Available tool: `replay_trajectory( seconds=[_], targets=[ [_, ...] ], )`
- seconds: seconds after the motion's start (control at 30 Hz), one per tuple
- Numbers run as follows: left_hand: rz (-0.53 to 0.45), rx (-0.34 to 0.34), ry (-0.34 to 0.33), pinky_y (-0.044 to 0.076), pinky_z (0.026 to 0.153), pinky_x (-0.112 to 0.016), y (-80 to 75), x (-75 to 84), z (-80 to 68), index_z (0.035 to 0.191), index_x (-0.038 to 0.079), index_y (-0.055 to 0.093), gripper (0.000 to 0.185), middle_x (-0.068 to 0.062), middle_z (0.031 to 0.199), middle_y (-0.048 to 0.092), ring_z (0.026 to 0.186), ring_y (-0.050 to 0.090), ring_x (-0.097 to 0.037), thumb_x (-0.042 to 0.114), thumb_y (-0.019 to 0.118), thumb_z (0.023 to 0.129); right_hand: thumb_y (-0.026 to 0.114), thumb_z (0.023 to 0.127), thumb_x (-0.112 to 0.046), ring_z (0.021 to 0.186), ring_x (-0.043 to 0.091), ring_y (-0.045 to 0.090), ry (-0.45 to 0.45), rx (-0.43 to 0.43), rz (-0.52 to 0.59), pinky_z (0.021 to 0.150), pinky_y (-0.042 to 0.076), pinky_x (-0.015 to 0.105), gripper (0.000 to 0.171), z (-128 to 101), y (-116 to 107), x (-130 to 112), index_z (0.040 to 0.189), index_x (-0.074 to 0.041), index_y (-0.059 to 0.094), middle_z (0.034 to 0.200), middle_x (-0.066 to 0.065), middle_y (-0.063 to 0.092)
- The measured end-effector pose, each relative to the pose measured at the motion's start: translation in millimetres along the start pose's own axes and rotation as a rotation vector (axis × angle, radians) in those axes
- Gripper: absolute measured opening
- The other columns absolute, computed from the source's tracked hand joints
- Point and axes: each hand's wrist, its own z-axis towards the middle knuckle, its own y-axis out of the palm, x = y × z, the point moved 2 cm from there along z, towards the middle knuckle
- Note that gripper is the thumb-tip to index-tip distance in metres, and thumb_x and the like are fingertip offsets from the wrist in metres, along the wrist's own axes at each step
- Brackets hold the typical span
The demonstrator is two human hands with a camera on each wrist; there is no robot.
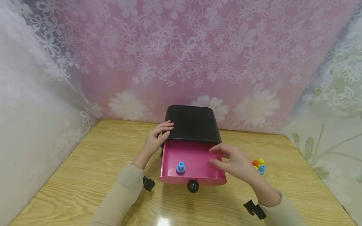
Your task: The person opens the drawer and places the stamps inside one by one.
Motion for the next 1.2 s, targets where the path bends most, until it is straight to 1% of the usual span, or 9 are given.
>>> replay_trajectory(
  seconds=[0.07,0.2,0.3,0.5,0.7,0.8,0.93,1.07,1.2],
  targets=[
    [-0.003,-0.005,-0.001,0.025,0.100,-0.046,0.3,-0.3,0.6,0.102,-0.019,0.055,0.023,-0.032,0.116,0.047,0.120,0.032,-0.040,-0.014,0.045,0.082,0.070,0.075,-0.013,0.095,0.024,0.059,0.028,0.018,-0.005,0.079,0.048,0.035,0.028,-4.3,-5.6,4.3,0.100,-0.003,0.062,0.098,0.006,0.062],
    [0.001,-0.004,0.000,0.025,0.100,-0.046,-0.6,-0.6,0.3,0.102,-0.018,0.055,0.023,-0.032,0.116,0.047,0.120,0.033,-0.040,-0.014,0.045,0.082,0.070,0.076,-0.012,0.100,0.031,0.056,0.101,0.047,0.040,0.061,0.052,0.031,0.028,-13.1,-15.0,13.3,0.100,-0.003,0.061,0.101,0.010,0.061],
    [0.005,0.006,0.002,0.025,0.100,-0.045,-1.3,-0.3,-1.4,0.102,-0.019,0.055,0.023,-0.033,0.115,0.047,0.120,0.033,-0.040,-0.014,0.045,0.081,0.069,0.076,-0.010,0.101,0.035,0.054,0.110,0.061,0.079,0.054,0.052,0.028,0.027,-18.5,-19.6,20.6,0.100,-0.001,0.060,0.102,0.014,0.060],
    [0.011,0.013,-0.006,0.026,0.100,-0.044,-1.5,1.1,-0.7,0.101,-0.018,0.056,0.022,-0.032,0.116,0.048,0.120,0.034,-0.039,-0.014,0.046,0.082,0.069,0.076,-0.011,0.089,0.020,0.061,0.077,0.116,-0.043,0.076,0.049,0.030,0.023,-29.5,-28.5,35.1,0.097,-0.002,0.061,0.094,0.007,0.062],
    [-0.001,0.000,-0.002,0.025,0.100,-0.045,0.2,0.6,-0.1,0.102,-0.019,0.055,0.023,-0.032,0.116,0.048,0.120,0.033,-0.039,-0.014,0.045,0.081,0.068,0.077,-0.010,0.086,0.011,0.061,0.123,0.143,-0.060,0.067,0.050,0.023,0.025,-42.1,-35.1,50.2,0.099,-0.001,0.060,0.095,0.009,0.062],
    [-0.003,-0.001,-0.001,0.025,0.100,-0.045,0.7,0.6,-0.5,0.102,-0.019,0.055,0.023,-0.033,0.115,0.047,0.120,0.033,-0.040,-0.015,0.045,0.081,0.068,0.076,-0.009,0.083,0.012,0.061,0.131,0.155,-0.067,0.064,0.050,0.022,0.025,-46.8,-37.5,58.8,0.098,0.000,0.060,0.094,0.010,0.062],
    [-0.001,-0.003,0.004,0.026,0.100,-0.044,1.2,0.7,-0.4,0.102,-0.019,0.055,0.023,-0.033,0.115,0.048,0.119,0.033,-0.040,-0.014,0.046,0.082,0.068,0.077,-0.012,0.084,0.017,0.062,0.172,0.172,-0.120,0.069,0.050,0.022,0.024,-53.1,-41.4,71.1,0.098,-0.002,0.061,0.093,0.008,0.063],
    [0.000,-0.001,0.007,0.026,0.100,-0.044,1.1,0.4,0.0,0.101,-0.019,0.055,0.023,-0.033,0.115,0.047,0.119,0.033,-0.041,-0.015,0.045,0.081,0.066,0.079,-0.016,0.089,0.025,0.060,0.213,0.176,-0.160,0.073,0.050,0.029,0.025,-59.1,-45.6,82.1,0.099,-0.002,0.061,0.095,0.009,0.062],
    [0.001,0.000,0.002,0.025,0.100,-0.045,0.9,0.1,0.7,0.101,-0.019,0.055,0.023,-0.033,0.115,0.047,0.120,0.033,-0.041,-0.015,0.045,0.081,0.066,0.080,-0.014,0.091,0.034,0.058,0.203,0.196,-0.181,0.074,0.049,0.031,0.025,-63.2,-48.5,94.5,0.100,0.000,0.060,0.096,0.013,0.062]
  ],
)
